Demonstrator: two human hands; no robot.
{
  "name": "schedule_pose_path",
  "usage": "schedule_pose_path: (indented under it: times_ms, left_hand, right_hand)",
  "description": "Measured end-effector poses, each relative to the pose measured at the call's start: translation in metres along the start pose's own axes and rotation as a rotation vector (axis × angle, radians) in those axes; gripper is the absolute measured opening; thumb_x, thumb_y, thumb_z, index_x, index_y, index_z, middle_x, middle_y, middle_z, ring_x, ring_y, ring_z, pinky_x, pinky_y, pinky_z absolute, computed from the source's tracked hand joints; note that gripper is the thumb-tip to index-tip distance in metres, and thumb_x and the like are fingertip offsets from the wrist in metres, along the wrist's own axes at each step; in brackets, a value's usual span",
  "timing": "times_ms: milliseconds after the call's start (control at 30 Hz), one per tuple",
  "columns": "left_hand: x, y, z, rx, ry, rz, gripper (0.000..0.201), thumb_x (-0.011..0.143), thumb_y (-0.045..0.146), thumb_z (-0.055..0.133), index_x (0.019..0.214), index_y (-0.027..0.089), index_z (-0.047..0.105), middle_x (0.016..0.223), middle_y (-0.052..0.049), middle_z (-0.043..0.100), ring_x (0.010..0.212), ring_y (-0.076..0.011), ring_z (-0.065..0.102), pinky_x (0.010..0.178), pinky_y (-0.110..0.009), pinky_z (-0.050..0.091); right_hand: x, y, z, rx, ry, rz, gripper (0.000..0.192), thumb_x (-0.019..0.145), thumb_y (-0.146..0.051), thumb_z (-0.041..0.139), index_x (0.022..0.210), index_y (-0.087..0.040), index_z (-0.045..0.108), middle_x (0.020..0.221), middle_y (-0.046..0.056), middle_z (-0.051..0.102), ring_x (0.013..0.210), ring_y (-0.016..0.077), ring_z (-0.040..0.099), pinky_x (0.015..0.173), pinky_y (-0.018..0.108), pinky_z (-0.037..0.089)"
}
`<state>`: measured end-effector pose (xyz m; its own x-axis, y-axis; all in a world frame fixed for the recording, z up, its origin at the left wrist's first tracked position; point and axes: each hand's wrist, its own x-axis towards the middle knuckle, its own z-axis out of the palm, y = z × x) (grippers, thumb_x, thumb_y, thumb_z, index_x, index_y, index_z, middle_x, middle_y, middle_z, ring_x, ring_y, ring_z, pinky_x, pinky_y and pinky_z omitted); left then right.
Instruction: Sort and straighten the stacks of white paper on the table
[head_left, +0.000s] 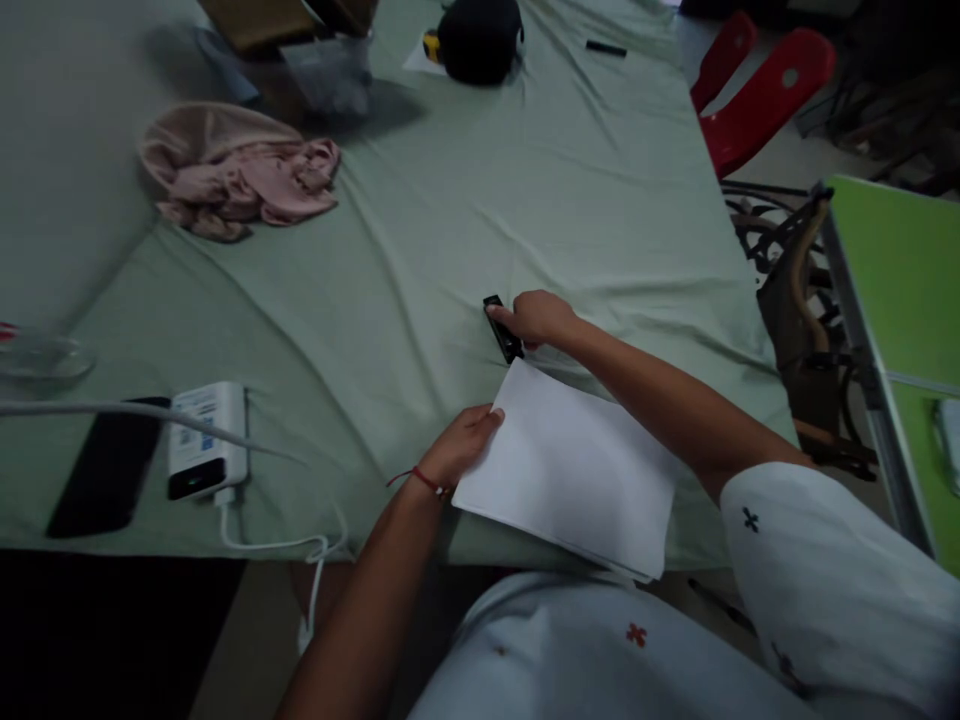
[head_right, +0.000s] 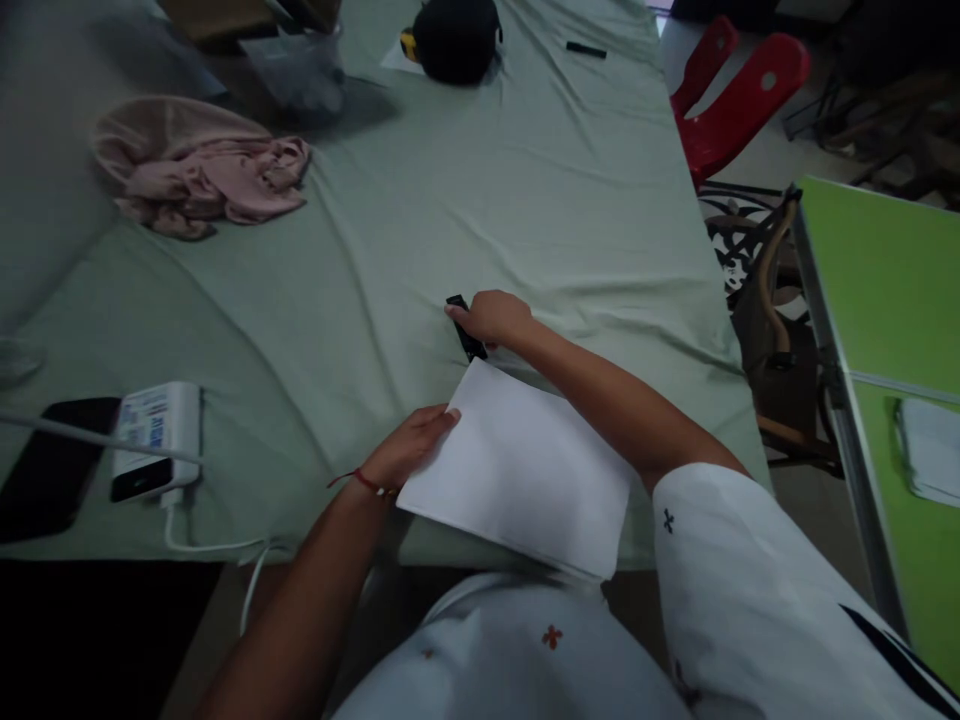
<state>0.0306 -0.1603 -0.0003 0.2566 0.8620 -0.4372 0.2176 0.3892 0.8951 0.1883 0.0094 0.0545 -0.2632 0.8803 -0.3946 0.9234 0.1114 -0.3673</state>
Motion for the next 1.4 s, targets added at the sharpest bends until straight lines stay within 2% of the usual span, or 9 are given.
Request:
schedule_pose_path:
  times_ms: [200,300,367,500,600,933,1100,1267,1400]
  left_hand:
    - [-0.001,0.000,-0.005,-0.058,-0.089,-0.010,0.054,0.084,0.068,0.059,0.090,0.015,0.066,0.075,-0.005,0.070,0.068,-0.0195,0.062,0.066,-0.031,0.050]
    - [0.000,0.003,-0.006,0.002,-0.110,0.052,0.057,0.087,0.071,0.055,0.092,0.015,0.066,0.077,-0.004,0.069,0.068,-0.0191,0.060,0.064,-0.030,0.047]
    - [0.003,0.006,-0.007,0.015,-0.124,0.063,0.058,0.088,0.072,0.053,0.095,0.015,0.067,0.078,-0.004,0.068,0.068,-0.0188,0.058,0.062,-0.029,0.046]
    - [0.014,0.013,-0.006,0.039,-0.104,0.106,0.058,0.088,0.071,0.052,0.095,0.015,0.066,0.080,-0.004,0.068,0.070,-0.0185,0.057,0.061,-0.028,0.046]
    - [0.022,0.016,-0.003,0.063,-0.072,0.135,0.055,0.088,0.069,0.053,0.088,0.015,0.065,0.078,-0.005,0.068,0.070,-0.0190,0.057,0.061,-0.028,0.046]
    - [0.014,0.008,-0.008,0.341,-0.068,0.140,0.040,0.092,0.056,0.046,0.071,0.023,0.053,0.065,-0.002,0.054,0.062,-0.0191,0.051,0.060,-0.031,0.042]
    - [0.018,0.006,-0.010,0.165,-0.148,0.110,0.040,0.090,0.060,0.052,0.078,0.022,0.052,0.065,0.002,0.050,0.057,-0.0139,0.046,0.053,-0.027,0.038]
    - [0.016,0.000,-0.006,-0.093,-0.063,-0.065,0.038,0.081,0.053,0.068,0.088,0.018,0.054,0.063,0.004,0.059,0.044,-0.0076,0.045,0.044,-0.021,0.027]
    - [0.015,-0.006,-0.002,-0.188,0.008,-0.067,0.033,0.079,0.046,0.072,0.082,0.017,0.057,0.056,0.001,0.061,0.045,-0.0088,0.050,0.044,-0.020,0.031]
  right_hand:
    - [-0.041,0.038,0.007,0.179,0.252,-0.154,0.043,0.102,-0.051,0.046,0.105,-0.015,0.070,0.095,0.010,0.077,0.090,0.0198,0.067,0.082,0.029,0.045]
    - [-0.071,0.074,0.014,0.382,0.114,-0.325,0.044,0.099,-0.052,0.049,0.114,-0.016,0.069,0.106,0.008,0.075,0.095,0.0191,0.066,0.086,0.029,0.047]
    - [-0.089,0.097,0.015,0.424,-0.041,-0.311,0.046,0.095,-0.056,0.052,0.114,-0.018,0.071,0.108,0.007,0.074,0.095,0.0202,0.066,0.085,0.031,0.047]
    - [-0.113,0.126,0.018,0.498,-0.217,-0.157,0.040,0.088,-0.058,0.058,0.085,-0.019,0.065,0.075,-0.001,0.062,0.068,0.0148,0.053,0.065,0.028,0.041]
    - [-0.118,0.132,0.025,0.514,-0.145,-0.092,0.037,0.088,-0.055,0.056,0.073,-0.021,0.054,0.066,-0.004,0.049,0.062,0.0124,0.044,0.060,0.027,0.036]
    - [-0.116,0.150,0.022,0.337,0.095,0.008,0.034,0.088,-0.050,0.046,0.068,-0.024,0.042,0.063,-0.003,0.045,0.062,0.0145,0.041,0.062,0.029,0.033]
    - [-0.123,0.152,0.024,0.248,0.153,-0.024,0.032,0.092,-0.047,0.042,0.069,-0.024,0.042,0.066,0.000,0.052,0.066,0.0172,0.048,0.067,0.031,0.036]
    - [-0.127,0.159,0.026,0.299,0.250,0.032,0.031,0.091,-0.046,0.042,0.071,-0.023,0.047,0.066,-0.001,0.050,0.066,0.0164,0.047,0.066,0.030,0.036]
    - [-0.126,0.162,0.030,0.345,0.287,0.051,0.032,0.091,-0.047,0.045,0.072,-0.022,0.050,0.066,-0.001,0.051,0.066,0.0157,0.047,0.065,0.029,0.037]
